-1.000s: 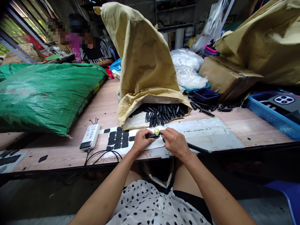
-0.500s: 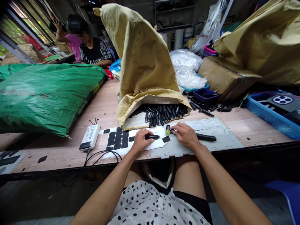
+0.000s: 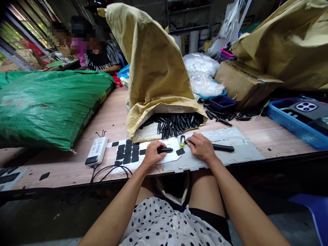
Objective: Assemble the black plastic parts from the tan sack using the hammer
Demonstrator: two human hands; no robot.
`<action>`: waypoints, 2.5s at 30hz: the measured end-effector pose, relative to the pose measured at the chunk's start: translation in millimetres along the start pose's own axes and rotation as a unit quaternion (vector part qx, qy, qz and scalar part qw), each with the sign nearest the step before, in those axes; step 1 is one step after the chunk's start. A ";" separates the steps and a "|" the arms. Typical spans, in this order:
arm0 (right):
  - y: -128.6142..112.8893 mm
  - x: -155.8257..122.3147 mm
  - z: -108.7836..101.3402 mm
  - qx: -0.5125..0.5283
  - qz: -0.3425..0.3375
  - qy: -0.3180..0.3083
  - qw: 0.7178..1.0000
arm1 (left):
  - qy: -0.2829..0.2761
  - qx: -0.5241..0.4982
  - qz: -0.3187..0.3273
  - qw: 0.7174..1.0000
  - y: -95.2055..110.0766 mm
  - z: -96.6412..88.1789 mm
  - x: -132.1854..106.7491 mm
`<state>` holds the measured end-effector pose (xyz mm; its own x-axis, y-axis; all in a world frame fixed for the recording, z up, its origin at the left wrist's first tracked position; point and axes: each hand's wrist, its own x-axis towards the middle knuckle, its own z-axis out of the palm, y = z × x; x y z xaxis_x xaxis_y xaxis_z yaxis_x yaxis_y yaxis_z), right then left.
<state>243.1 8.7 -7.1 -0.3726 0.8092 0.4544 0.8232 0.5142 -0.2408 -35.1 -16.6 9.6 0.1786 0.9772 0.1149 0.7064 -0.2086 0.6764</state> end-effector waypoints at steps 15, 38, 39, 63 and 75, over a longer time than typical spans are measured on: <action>-1.0 1.3 -1.1 0.007 0.013 -0.001 1.000 | -0.232 0.018 0.043 0.972 52.4 21.5 -111.4; -2.5 2.7 -2.9 0.015 0.017 0.007 1.000 | 0.038 0.177 -0.169 0.969 23.1 -3.3 68.0; -2.4 2.8 -3.0 0.015 0.017 0.007 1.000 | 0.033 0.181 -0.169 0.968 23.5 -3.9 64.6; -19.3 8.2 -15.8 0.092 -0.015 0.025 0.995 | -0.008 0.012 0.015 1.000 0.0 -6.6 -9.3; -91.6 17.9 -14.0 0.154 -0.034 0.005 0.987 | 0.000 -0.011 -0.024 1.000 -0.8 -2.7 -5.7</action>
<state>167.1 -27.9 35.1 -0.4165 0.7679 0.4867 0.6265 0.6303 -0.4585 -38.6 -21.9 10.4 0.1452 0.9859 0.0830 0.6988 -0.1615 0.6968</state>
